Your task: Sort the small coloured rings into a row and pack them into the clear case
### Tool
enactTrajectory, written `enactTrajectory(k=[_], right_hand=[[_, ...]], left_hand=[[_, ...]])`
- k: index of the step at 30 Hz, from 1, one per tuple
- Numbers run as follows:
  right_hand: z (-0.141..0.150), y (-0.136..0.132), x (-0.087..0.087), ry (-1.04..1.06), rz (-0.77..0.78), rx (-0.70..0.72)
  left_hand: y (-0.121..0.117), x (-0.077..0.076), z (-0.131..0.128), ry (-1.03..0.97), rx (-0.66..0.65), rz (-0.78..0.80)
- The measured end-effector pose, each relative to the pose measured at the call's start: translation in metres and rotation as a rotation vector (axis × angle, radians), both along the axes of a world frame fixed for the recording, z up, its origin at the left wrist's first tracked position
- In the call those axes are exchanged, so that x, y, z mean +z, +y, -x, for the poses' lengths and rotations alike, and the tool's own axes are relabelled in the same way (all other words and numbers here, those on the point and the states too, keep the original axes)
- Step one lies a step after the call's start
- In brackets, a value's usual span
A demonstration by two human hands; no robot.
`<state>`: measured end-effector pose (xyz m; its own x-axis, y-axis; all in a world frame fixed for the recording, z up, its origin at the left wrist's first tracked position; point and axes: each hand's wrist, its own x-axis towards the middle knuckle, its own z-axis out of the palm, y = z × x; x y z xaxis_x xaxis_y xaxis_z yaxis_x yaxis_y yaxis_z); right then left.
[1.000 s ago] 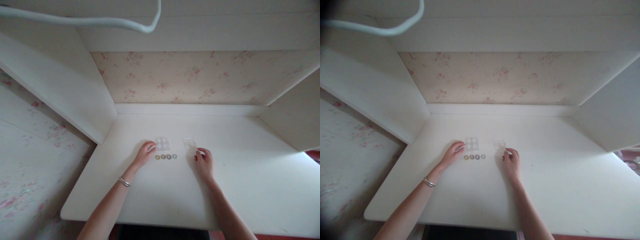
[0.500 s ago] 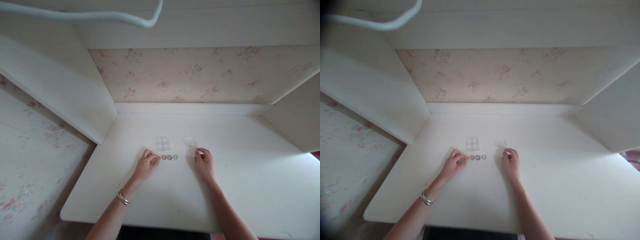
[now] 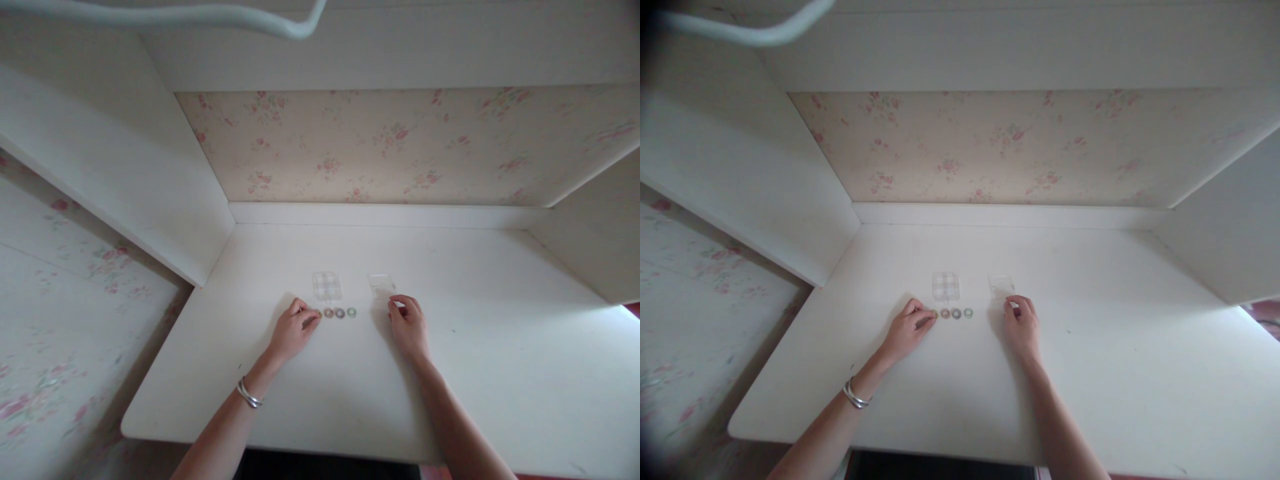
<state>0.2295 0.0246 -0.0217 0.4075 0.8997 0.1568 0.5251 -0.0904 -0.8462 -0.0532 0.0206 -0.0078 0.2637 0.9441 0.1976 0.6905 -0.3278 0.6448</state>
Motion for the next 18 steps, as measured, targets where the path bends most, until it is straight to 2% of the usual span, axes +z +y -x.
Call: enactTrajectory(k=[18], right_hand=[[0.0002, 0.0002, -0.0032, -0.033, -0.01, 0.005]], left_hand=[[-0.0004, 0.0019, 0.0005, 0.029, -0.031, 0.0]])
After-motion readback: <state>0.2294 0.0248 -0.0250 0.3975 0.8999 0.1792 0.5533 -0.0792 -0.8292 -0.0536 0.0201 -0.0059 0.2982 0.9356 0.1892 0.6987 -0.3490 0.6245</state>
